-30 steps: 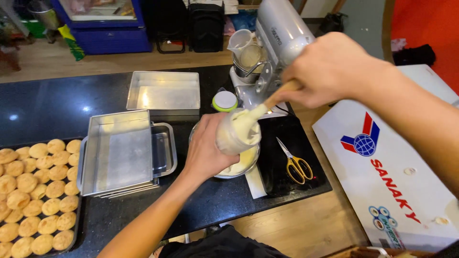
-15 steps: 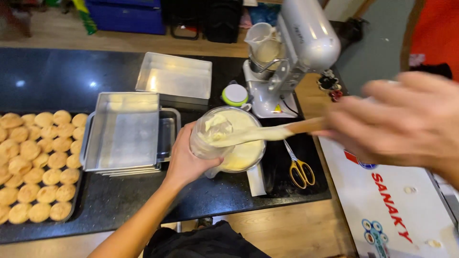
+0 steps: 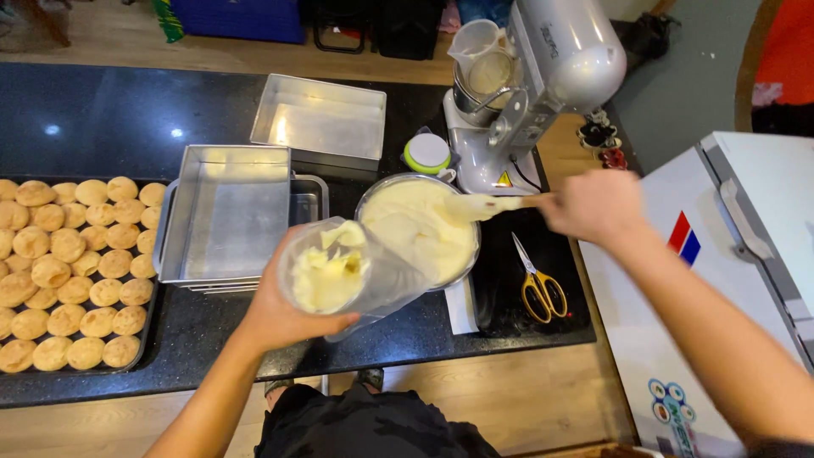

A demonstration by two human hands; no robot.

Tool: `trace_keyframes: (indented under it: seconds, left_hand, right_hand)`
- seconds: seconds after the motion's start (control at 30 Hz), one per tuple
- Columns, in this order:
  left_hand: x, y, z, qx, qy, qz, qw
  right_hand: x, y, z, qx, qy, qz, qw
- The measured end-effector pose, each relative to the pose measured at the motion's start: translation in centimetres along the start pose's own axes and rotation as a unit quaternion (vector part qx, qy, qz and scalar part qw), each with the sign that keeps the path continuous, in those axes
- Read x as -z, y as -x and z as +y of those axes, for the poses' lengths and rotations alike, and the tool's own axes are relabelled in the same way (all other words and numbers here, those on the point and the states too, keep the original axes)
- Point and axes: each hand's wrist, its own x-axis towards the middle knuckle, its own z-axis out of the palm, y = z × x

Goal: Fill small pastry shells with cream using a piping bag.

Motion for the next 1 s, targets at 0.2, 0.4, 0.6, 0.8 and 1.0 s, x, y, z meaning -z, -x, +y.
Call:
trace_keyframes:
  seconds: [0.2,0.4,0.6,0.8,1.0]
  left_hand:
    - [1.0,1.4,1.0,0.029,-0.005,-0.004,1.0]
    - [1.6,2.2,0.9,0.069,-0.028,0.053,0.996]
    - [2.5,0.9,0.8,0.043,-0.085,0.087,0.992]
    - [2.9,-3.2,2.7,-0.06,-0.318,0.11,0.94]
    - [3.4,-7.4,1.5,-0.124,-0.394,0.113,0.904]
  right_hand:
    - [-10.4,-6.0,-8.3,0.042,-0.108,-0.121,0.986]
    - [-12.4,-6.7,-9.1,0.006,-0.275,-0.263,0.925]
    - [-16.8,-3.9,-6.2,-0.074,-0.363,-0.185,0.91]
    - [-17.5,-0.8,-4.9,-0.094,-0.423,-0.112,0.894]
    - [-15.8,0.2,-2.3,-0.069,-0.469,-0.101,0.875]
